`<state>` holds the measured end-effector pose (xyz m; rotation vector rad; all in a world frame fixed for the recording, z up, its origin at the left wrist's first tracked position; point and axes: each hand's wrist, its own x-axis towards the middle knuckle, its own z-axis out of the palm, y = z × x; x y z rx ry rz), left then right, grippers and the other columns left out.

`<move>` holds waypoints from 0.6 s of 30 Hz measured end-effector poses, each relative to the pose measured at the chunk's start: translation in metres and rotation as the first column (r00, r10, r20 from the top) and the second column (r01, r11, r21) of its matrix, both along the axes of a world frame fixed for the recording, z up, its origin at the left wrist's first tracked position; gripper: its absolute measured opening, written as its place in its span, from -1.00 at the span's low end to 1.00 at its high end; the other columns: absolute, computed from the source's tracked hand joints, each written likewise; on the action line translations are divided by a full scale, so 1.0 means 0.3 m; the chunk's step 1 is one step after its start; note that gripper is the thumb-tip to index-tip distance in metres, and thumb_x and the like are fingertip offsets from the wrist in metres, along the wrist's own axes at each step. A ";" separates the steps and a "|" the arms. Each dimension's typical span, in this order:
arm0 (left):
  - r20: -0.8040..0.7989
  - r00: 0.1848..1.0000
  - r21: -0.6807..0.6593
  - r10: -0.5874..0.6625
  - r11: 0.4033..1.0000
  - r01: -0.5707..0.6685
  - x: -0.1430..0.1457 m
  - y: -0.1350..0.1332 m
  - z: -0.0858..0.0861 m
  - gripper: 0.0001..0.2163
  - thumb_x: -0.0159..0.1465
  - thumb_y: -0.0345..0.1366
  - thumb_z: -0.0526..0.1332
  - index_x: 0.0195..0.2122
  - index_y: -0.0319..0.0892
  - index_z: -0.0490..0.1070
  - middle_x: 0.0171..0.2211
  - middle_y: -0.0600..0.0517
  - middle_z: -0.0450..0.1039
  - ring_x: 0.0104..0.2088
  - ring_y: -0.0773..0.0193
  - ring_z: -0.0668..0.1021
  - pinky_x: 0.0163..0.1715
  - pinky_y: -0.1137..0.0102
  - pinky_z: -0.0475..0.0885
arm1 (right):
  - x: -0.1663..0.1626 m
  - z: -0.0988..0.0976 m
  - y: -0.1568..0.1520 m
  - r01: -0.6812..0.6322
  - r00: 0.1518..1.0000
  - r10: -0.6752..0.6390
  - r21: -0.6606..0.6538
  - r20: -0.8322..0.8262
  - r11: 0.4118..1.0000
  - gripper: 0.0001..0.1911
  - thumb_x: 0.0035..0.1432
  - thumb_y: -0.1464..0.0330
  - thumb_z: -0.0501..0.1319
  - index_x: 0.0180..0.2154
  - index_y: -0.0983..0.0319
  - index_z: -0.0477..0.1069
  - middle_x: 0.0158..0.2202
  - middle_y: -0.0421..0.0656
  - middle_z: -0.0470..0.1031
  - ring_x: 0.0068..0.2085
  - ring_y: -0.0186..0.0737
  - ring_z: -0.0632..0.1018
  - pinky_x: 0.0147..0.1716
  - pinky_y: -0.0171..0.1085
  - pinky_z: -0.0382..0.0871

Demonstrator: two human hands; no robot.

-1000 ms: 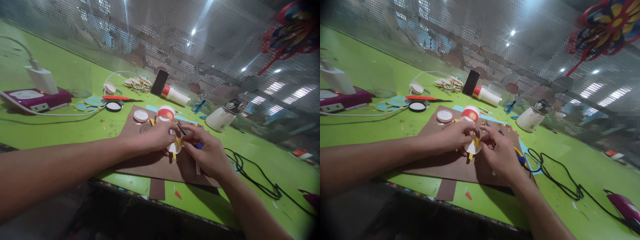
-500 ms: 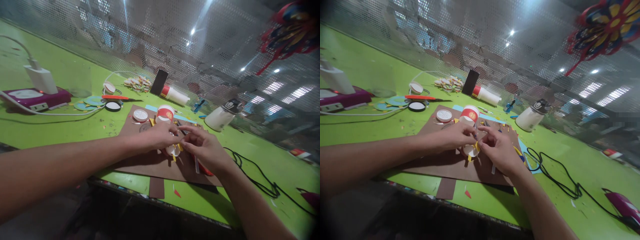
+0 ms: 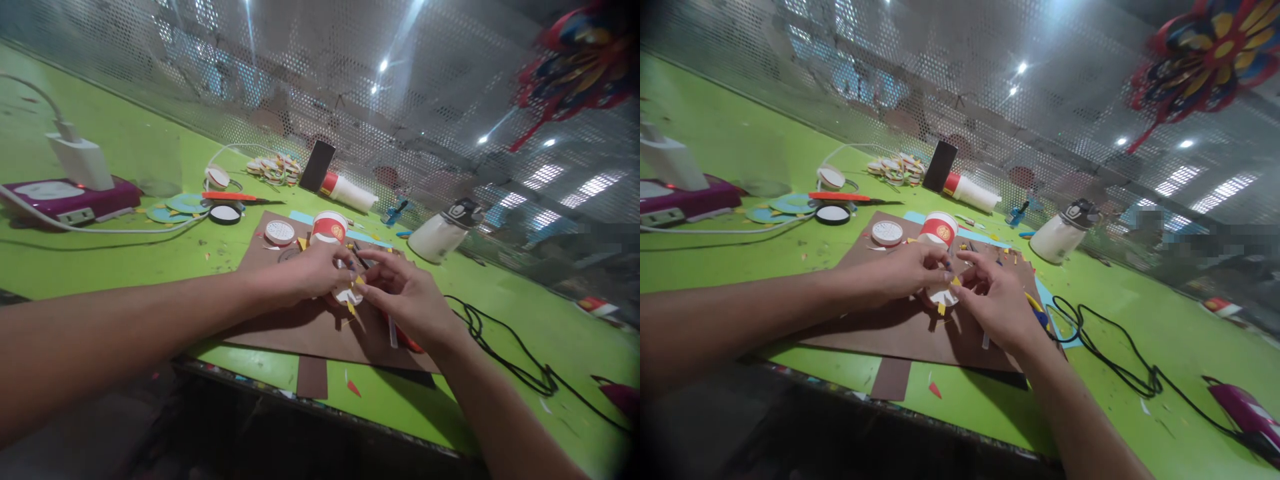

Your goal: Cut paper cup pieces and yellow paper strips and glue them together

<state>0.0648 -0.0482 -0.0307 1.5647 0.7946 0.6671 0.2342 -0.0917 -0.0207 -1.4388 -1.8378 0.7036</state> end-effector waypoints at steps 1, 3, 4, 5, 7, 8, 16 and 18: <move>0.004 1.000 -0.005 0.008 1.000 -0.008 0.000 -0.001 0.001 -0.97 0.17 -0.41 0.15 -0.37 -0.22 0.36 -0.51 0.06 0.37 -0.55 0.34 0.49 -0.55 0.43 0.48 | 0.000 -0.003 0.000 0.008 1.000 -0.008 0.017 0.008 1.000 -0.46 0.01 0.31 0.28 0.06 0.32 0.35 -0.38 -0.14 0.49 -0.38 -0.21 0.48 -0.35 -0.16 0.37; 0.019 0.999 -0.022 0.030 0.999 -0.030 0.001 -0.003 0.001 -0.98 0.18 -0.41 0.15 -0.38 -0.22 0.35 -0.52 0.07 0.36 -0.56 0.34 0.49 -0.56 0.42 0.49 | 0.001 -0.007 0.000 0.018 1.000 -0.019 0.039 0.022 0.999 -0.47 0.02 0.33 0.27 0.05 0.33 0.36 -0.41 -0.16 0.48 -0.41 -0.23 0.46 -0.38 -0.18 0.35; 0.033 0.999 -0.035 0.037 0.999 -0.036 0.002 -0.004 0.000 -0.97 0.19 -0.41 0.15 -0.39 -0.22 0.34 -0.54 0.08 0.34 -0.57 0.34 0.49 -0.56 0.41 0.49 | 0.001 -0.007 0.000 0.021 0.999 -0.022 0.043 0.026 0.999 -0.48 0.02 0.33 0.27 0.05 0.33 0.36 -0.41 -0.17 0.48 -0.42 -0.24 0.45 -0.40 -0.20 0.34; 0.051 0.998 -0.050 0.040 0.998 -0.037 0.004 -0.004 -0.001 -0.97 0.19 -0.41 0.14 -0.40 -0.22 0.34 -0.54 0.09 0.34 -0.57 0.34 0.48 -0.56 0.41 0.50 | 0.002 -0.006 0.000 0.024 0.999 -0.026 0.046 0.026 0.999 -0.48 0.03 0.33 0.27 0.05 0.33 0.36 -0.43 -0.18 0.47 -0.43 -0.26 0.44 -0.41 -0.21 0.33; 0.090 0.995 -0.078 0.043 0.996 -0.036 0.006 -0.006 -0.004 -0.94 0.20 -0.41 0.14 -0.42 -0.22 0.32 -0.54 0.09 0.33 -0.57 0.35 0.48 -0.55 0.40 0.51 | 0.004 -0.002 0.000 0.032 0.999 -0.034 0.054 0.023 0.998 -0.50 0.03 0.31 0.27 0.04 0.32 0.37 -0.46 -0.21 0.46 -0.45 -0.27 0.43 -0.43 -0.24 0.32; 0.107 0.993 -0.089 0.044 0.995 -0.035 0.008 -0.006 -0.005 -0.93 0.21 -0.42 0.14 -0.43 -0.23 0.32 -0.54 0.09 0.33 -0.57 0.36 0.47 -0.54 0.40 0.51 | 0.005 0.001 0.000 0.040 0.999 -0.041 0.063 0.023 0.997 -0.51 0.04 0.30 0.27 0.03 0.31 0.38 -0.47 -0.22 0.44 -0.46 -0.28 0.43 -0.44 -0.24 0.31; 0.146 0.987 -0.196 0.072 0.980 -0.043 0.011 -0.007 0.004 -0.90 0.26 -0.43 0.10 -0.42 -0.25 0.31 -0.46 0.01 0.40 -0.51 0.36 0.50 -0.45 0.38 0.53 | 0.016 0.016 0.002 0.152 0.988 -0.149 0.137 -0.035 0.979 -0.64 0.09 0.30 0.24 -0.05 0.26 0.44 -0.50 -0.20 0.51 -0.51 -0.26 0.49 -0.44 -0.22 0.37; 0.141 0.986 -0.216 0.088 0.975 -0.056 0.010 -0.007 0.010 -0.92 0.25 -0.43 0.12 -0.40 -0.24 0.30 -0.45 0.00 0.40 -0.51 0.35 0.50 -0.46 0.38 0.52 | 0.017 0.022 0.002 0.220 0.975 -0.213 0.169 -0.057 0.961 -0.66 0.09 0.30 0.25 -0.08 0.26 0.45 -0.51 -0.20 0.50 -0.52 -0.27 0.49 -0.48 -0.24 0.36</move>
